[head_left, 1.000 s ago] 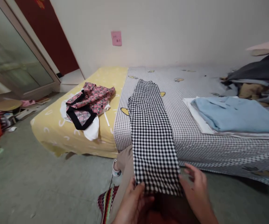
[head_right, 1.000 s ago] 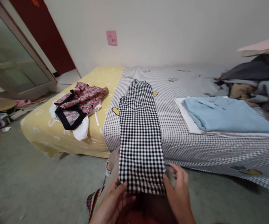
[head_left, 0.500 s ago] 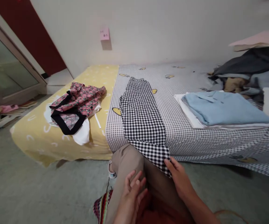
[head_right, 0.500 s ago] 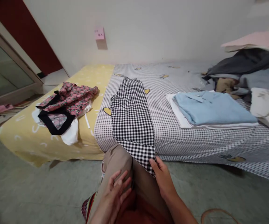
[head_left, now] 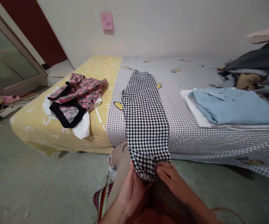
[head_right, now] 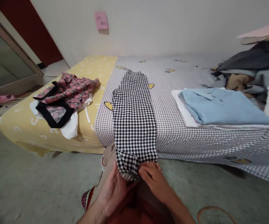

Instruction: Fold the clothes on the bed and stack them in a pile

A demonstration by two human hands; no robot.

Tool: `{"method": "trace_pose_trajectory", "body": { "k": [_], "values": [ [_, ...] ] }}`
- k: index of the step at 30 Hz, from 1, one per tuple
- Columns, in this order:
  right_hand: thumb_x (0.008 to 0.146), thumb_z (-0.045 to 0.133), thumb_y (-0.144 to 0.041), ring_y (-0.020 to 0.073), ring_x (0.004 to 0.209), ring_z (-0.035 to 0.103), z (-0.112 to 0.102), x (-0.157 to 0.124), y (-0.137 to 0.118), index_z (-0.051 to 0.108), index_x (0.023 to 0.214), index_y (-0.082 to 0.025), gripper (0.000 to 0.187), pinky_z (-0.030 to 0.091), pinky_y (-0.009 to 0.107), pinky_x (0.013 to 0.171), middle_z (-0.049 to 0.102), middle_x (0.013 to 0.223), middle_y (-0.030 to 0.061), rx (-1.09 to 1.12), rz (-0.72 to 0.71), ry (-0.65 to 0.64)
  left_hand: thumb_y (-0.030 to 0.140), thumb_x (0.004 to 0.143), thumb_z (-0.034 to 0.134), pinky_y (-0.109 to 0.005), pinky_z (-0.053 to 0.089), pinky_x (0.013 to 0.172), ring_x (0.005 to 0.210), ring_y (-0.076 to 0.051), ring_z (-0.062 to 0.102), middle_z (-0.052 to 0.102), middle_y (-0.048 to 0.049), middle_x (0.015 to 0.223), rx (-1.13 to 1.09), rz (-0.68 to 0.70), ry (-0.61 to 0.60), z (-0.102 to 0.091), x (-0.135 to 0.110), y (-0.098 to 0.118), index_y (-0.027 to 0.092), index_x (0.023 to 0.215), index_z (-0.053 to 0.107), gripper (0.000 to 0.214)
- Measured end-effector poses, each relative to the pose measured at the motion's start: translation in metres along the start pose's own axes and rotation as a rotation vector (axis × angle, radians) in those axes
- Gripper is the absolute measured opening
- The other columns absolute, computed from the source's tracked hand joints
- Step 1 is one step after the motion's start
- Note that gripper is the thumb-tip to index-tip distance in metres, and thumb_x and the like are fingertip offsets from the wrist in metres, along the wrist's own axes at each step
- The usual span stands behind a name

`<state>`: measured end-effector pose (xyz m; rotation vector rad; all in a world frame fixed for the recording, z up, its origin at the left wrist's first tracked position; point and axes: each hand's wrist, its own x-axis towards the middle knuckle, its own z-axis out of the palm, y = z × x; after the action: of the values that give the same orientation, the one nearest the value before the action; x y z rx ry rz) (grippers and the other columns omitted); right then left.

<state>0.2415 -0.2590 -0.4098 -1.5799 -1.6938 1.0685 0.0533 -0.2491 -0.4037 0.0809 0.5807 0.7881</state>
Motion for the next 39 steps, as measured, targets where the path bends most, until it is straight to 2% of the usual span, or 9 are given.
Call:
{"method": "trace_pose_trajectory", "body": {
  "k": [6, 9, 14, 17, 19, 22, 28, 35, 39],
  "values": [
    [0.096, 0.049, -0.051, 0.0277, 0.112, 0.062, 0.009, -0.006, -0.005, 0.070, 0.119, -0.033, 0.035, 0.034, 0.057, 0.109, 0.073, 0.114, 0.0049, -0.158, -0.020, -0.006, 0.018, 0.077, 0.070, -0.038, 0.039, 0.111, 0.118, -0.028, 0.061, 0.075, -0.0099, 0.105, -0.027, -0.007, 0.144, -0.001, 0.000, -0.007, 0.013, 0.103, 0.074, 0.026],
    [0.080, 0.073, -0.049, 0.0321, 0.127, 0.056, 0.018, -0.009, -0.006, 0.054, 0.143, -0.037, 0.067, 0.025, 0.065, 0.116, 0.065, 0.135, 0.0063, -0.313, -0.110, 0.030, 0.021, 0.081, 0.071, -0.037, 0.041, 0.109, 0.118, -0.026, 0.061, 0.074, -0.0097, 0.113, -0.028, 0.025, 0.129, 0.001, -0.001, -0.010, 0.015, 0.112, 0.071, 0.031],
    [0.091, 0.058, -0.034, 0.0300, 0.117, 0.064, 0.023, -0.006, 0.000, 0.073, 0.115, -0.037, 0.029, 0.028, 0.068, 0.113, 0.072, 0.122, 0.0041, -0.280, -0.116, 0.143, 0.032, 0.085, 0.074, -0.039, 0.047, 0.096, 0.113, -0.026, 0.062, 0.070, -0.0100, 0.125, 0.020, 0.113, 0.096, -0.002, -0.003, -0.011, 0.019, 0.109, 0.072, 0.027],
    [0.097, 0.048, -0.039, 0.0284, 0.101, 0.068, 0.013, -0.003, 0.002, 0.077, 0.100, -0.030, 0.031, 0.037, 0.063, 0.109, 0.077, 0.107, 0.0075, -0.123, -0.091, 0.308, 0.041, 0.083, 0.076, -0.045, 0.044, 0.102, 0.122, -0.030, 0.060, 0.067, -0.0146, 0.132, 0.048, 0.083, 0.027, -0.007, -0.003, -0.009, 0.020, 0.122, 0.067, 0.045],
    [0.096, 0.051, -0.043, 0.0298, 0.106, 0.066, 0.007, -0.003, 0.000, 0.077, 0.098, -0.031, 0.030, 0.027, 0.065, 0.115, 0.077, 0.106, 0.0062, -0.136, -0.162, 0.386, 0.041, 0.085, 0.074, -0.048, 0.040, 0.107, 0.124, -0.031, 0.060, 0.067, -0.0166, 0.132, 0.040, 0.083, -0.011, -0.009, -0.003, -0.008, 0.019, 0.130, 0.063, 0.051],
    [0.095, 0.051, -0.047, 0.0306, 0.114, 0.064, 0.004, -0.003, -0.006, 0.078, 0.096, -0.034, 0.030, 0.015, 0.065, 0.120, 0.078, 0.105, 0.0027, -0.093, -0.214, 0.281, 0.038, 0.089, 0.068, -0.044, 0.038, 0.111, 0.114, -0.027, 0.064, 0.072, -0.0138, 0.121, -0.014, 0.139, 0.047, -0.005, -0.003, -0.008, 0.016, 0.121, 0.068, 0.039],
    [0.099, 0.041, -0.054, 0.0251, 0.092, 0.069, 0.007, 0.000, -0.009, 0.073, 0.084, -0.028, 0.044, 0.043, 0.051, 0.108, 0.076, 0.091, 0.0048, 0.157, 0.023, 0.130, 0.042, 0.083, 0.075, -0.040, 0.042, 0.109, 0.123, -0.028, 0.059, 0.068, -0.0117, 0.130, 0.020, 0.119, 0.119, 0.007, -0.004, -0.009, 0.019, 0.124, 0.067, 0.048],
    [0.079, 0.076, -0.042, 0.0315, 0.121, 0.061, 0.028, -0.006, -0.006, 0.069, 0.119, -0.028, 0.043, 0.026, 0.061, 0.119, 0.073, 0.122, 0.0072, -0.083, -0.249, 0.124, 0.034, 0.072, 0.087, -0.040, 0.040, 0.112, 0.122, -0.026, 0.062, 0.072, -0.0087, 0.123, 0.074, 0.167, 0.145, 0.010, 0.001, -0.018, 0.023, 0.118, 0.066, 0.052],
    [0.091, 0.058, -0.046, 0.0271, 0.096, 0.068, 0.031, -0.004, -0.004, 0.073, 0.099, -0.025, 0.027, 0.052, 0.046, 0.096, 0.077, 0.097, 0.0072, 0.057, 0.021, 0.264, 0.031, 0.072, 0.086, -0.043, 0.039, 0.112, 0.120, -0.027, 0.063, 0.073, -0.0101, 0.121, 0.077, 0.166, 0.120, 0.009, -0.001, -0.017, 0.022, 0.125, 0.064, 0.058]
  ]
}}
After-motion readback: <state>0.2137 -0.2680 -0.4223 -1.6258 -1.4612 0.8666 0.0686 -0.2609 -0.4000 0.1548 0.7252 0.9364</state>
